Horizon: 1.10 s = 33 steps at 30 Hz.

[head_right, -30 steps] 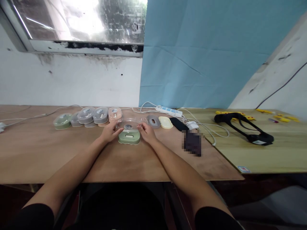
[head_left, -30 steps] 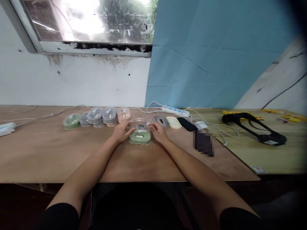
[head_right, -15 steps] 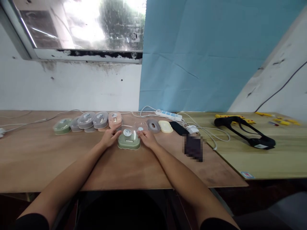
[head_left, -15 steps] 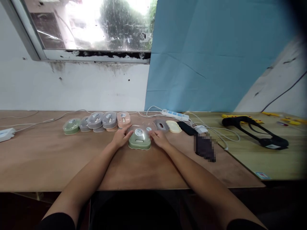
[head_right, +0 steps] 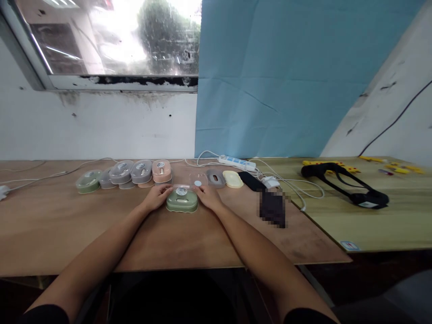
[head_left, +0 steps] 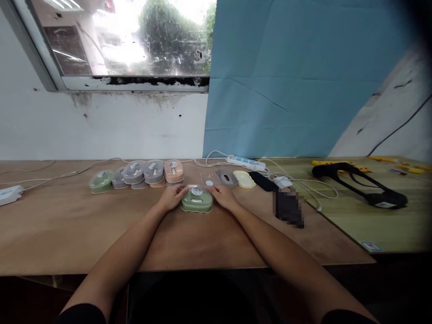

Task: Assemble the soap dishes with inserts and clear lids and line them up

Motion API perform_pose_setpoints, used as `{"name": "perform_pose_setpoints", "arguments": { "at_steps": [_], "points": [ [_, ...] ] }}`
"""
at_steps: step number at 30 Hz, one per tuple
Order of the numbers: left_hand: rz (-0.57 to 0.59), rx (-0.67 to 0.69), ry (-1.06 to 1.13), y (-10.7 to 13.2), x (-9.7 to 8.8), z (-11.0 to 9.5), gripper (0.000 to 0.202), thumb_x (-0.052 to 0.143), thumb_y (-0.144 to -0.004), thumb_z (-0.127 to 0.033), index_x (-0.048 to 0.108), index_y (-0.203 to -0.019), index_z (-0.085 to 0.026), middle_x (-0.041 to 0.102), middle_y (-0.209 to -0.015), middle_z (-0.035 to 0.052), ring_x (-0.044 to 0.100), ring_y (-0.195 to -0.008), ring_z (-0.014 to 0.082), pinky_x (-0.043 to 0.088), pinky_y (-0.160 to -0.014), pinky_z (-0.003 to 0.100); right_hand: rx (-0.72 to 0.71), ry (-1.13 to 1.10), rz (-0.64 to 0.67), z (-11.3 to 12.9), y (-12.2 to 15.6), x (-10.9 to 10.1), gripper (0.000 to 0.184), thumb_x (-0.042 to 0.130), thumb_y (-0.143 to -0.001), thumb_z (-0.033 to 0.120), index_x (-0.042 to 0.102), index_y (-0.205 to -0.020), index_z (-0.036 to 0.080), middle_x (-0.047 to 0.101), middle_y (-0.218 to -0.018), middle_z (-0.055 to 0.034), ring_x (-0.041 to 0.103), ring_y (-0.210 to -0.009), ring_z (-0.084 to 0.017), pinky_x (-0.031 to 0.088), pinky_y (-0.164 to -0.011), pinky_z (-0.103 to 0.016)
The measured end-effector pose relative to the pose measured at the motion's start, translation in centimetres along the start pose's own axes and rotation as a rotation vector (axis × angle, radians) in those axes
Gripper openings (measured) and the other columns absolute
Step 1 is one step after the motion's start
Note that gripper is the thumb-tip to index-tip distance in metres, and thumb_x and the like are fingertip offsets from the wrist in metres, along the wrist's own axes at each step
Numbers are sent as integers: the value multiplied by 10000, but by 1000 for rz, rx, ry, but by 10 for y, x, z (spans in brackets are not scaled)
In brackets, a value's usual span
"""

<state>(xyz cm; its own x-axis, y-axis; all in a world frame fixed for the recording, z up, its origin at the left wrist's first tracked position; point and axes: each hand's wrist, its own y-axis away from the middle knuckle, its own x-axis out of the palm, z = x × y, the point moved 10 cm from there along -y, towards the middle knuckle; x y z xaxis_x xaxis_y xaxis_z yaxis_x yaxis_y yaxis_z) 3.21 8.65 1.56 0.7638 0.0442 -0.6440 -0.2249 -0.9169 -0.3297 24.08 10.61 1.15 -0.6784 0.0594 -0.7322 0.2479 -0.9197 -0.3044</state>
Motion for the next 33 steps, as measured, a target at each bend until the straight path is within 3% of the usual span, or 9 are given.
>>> {"name": "perform_pose_setpoints", "arguments": {
  "at_steps": [4, 15, 21, 26, 33],
  "points": [
    [46, -3, -59, 1, 2, -1, 523, 431, -877, -567, 708, -1038, -153, 735, -921, 63, 650, -810, 207, 491, -756, 301, 11, 20, 42, -5, -1, 6, 519, 396, -894, 583, 536, -577, 197, 521, -558, 6, 478, -545, -149, 316, -527, -248],
    [84, 17, -75, 0, 3, 1, 485, 427, -896, -530, 681, -1148, -202, 719, -1074, 58, 650, -931, 215, 481, -857, 307, -68, 2, 117, 0, -1, 13, 539, 377, -900, 596, 471, -565, 184, 429, -538, 35, 407, -541, -116, 259, -517, -229],
    [39, -14, -154, 1, -4, 0, 491, 374, -919, -528, 695, -1099, -202, 724, -1054, 65, 646, -943, 229, 477, -796, 299, -59, 40, 112, 4, 0, 11, 537, 371, -904, 599, 490, -585, 184, 474, -557, 29, 444, -559, -122, 271, -531, -233],
    [14, -7, -209, -1, -5, 1, 485, 357, -930, -524, 703, -1061, -211, 724, -1039, 67, 648, -920, 229, 467, -749, 298, -60, 60, 53, 6, 1, 5, 439, 431, -902, 570, 595, -759, 188, 615, -688, 6, 522, -633, -133, 295, -561, -232],
    [-138, 73, -282, 1, -17, -11, 382, 431, -918, -461, 696, -1030, -211, 704, -993, 61, 632, -874, 205, 477, -756, 310, -51, 85, 79, 8, 1, 7, 441, 397, -930, 547, 621, -793, 193, 659, -734, -19, 554, -670, -148, 315, -590, -241]
  ]
}}
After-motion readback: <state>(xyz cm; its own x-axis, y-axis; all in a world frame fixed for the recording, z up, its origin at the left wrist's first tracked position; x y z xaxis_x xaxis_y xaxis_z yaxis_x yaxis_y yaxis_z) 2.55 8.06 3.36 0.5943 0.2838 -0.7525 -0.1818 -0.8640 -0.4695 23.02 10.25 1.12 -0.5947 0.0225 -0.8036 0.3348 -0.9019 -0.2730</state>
